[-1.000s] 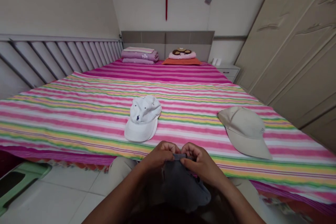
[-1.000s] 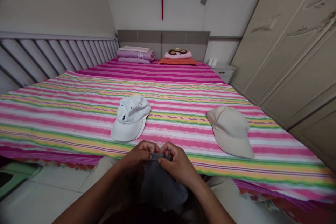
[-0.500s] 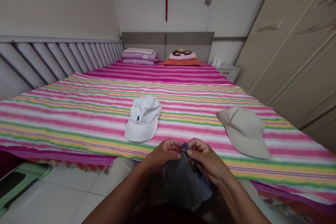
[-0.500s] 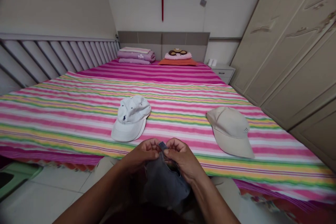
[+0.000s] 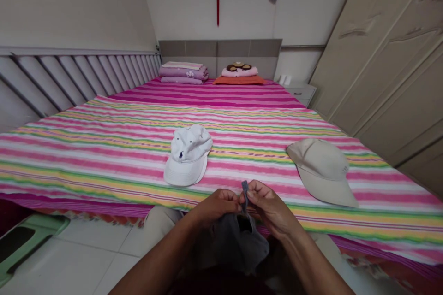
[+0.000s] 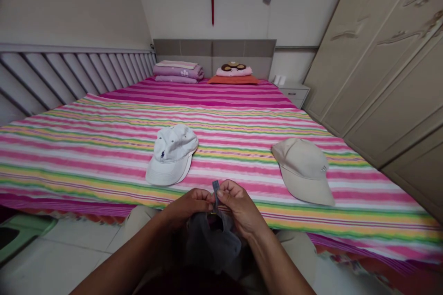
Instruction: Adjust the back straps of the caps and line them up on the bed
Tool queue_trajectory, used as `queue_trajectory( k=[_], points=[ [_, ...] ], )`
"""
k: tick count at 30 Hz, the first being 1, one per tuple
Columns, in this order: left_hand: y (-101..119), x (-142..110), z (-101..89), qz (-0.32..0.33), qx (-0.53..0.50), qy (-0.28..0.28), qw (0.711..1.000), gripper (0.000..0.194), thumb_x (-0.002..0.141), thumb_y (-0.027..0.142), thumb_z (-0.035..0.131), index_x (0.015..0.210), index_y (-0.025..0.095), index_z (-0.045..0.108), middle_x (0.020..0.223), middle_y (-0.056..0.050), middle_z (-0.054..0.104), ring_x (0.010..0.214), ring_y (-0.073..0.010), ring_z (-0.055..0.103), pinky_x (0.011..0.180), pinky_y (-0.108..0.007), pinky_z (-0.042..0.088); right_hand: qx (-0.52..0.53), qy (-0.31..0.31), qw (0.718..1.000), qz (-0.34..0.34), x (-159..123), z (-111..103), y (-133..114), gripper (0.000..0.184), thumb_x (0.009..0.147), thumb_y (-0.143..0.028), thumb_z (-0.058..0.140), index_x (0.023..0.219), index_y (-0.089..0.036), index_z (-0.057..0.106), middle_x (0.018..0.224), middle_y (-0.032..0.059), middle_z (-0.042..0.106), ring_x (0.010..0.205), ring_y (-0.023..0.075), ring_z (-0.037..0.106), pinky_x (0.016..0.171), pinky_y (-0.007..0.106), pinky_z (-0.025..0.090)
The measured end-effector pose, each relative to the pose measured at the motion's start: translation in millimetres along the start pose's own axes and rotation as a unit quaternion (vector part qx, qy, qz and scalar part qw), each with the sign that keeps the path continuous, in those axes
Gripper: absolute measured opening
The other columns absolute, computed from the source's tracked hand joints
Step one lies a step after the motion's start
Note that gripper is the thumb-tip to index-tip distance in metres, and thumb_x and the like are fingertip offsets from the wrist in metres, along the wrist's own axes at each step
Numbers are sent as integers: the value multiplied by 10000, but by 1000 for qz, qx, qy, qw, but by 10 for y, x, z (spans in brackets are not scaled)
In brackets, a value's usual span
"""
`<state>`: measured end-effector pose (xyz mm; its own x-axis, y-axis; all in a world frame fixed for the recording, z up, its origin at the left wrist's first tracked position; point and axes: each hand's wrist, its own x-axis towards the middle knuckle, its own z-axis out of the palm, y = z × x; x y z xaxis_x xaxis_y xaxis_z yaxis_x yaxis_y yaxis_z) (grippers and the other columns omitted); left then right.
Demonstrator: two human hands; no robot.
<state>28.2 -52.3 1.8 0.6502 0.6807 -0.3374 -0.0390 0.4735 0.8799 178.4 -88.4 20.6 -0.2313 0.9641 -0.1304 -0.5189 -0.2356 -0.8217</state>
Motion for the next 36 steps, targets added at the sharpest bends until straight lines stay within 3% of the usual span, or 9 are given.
queue_trajectory(
  k=[6, 15, 22, 28, 36],
  points=[
    [-65, 14, -72, 15, -71, -36, 997, 125, 522, 148, 677, 625, 117, 611, 576, 5, 565, 527, -85, 484, 537, -212, 341, -28, 21, 999, -5, 18, -23, 6, 269, 571, -330, 746, 683, -166, 565, 548, -22, 567, 514, 112, 502, 527, 241, 367],
    [-108, 37, -39, 32, -56, 14, 998, 169, 539, 215, 714, 578, 121, 578, 477, 26, 533, 399, -49, 401, 440, -192, 280, -85, 44, 995, -23, 15, -108, 60, 231, 601, -317, 691, 551, -161, 528, 531, -35, 461, 474, 81, 343, 463, 226, 241],
    [-109, 17, -46, 115, -57, 29, 991, 154, 543, 180, 716, 605, 121, 588, 725, -32, 626, 625, -109, 538, 620, -235, 394, -192, 31, 980, -32, 12, -173, 72, 248, 638, -334, 652, 549, -165, 495, 538, -47, 398, 503, 86, 307, 490, 237, 221],
    [-125, 7, -42, 118, -52, 31, 991, 178, 549, 205, 715, 599, 125, 563, 603, 0, 567, 527, -82, 478, 548, -222, 361, -291, -1, 957, -9, 9, -189, 46, 322, 642, -435, 640, 559, -164, 487, 499, -59, 365, 473, 76, 265, 469, 237, 175],
    [-187, 26, -35, 86, -66, 15, 994, 198, 563, 233, 697, 635, 130, 545, 502, 30, 513, 427, -57, 409, 463, -198, 284, -294, -24, 955, -1, 6, -218, 50, 337, 660, -453, 618, 567, -173, 456, 503, -65, 349, 474, 77, 254, 465, 239, 176]
  ],
)
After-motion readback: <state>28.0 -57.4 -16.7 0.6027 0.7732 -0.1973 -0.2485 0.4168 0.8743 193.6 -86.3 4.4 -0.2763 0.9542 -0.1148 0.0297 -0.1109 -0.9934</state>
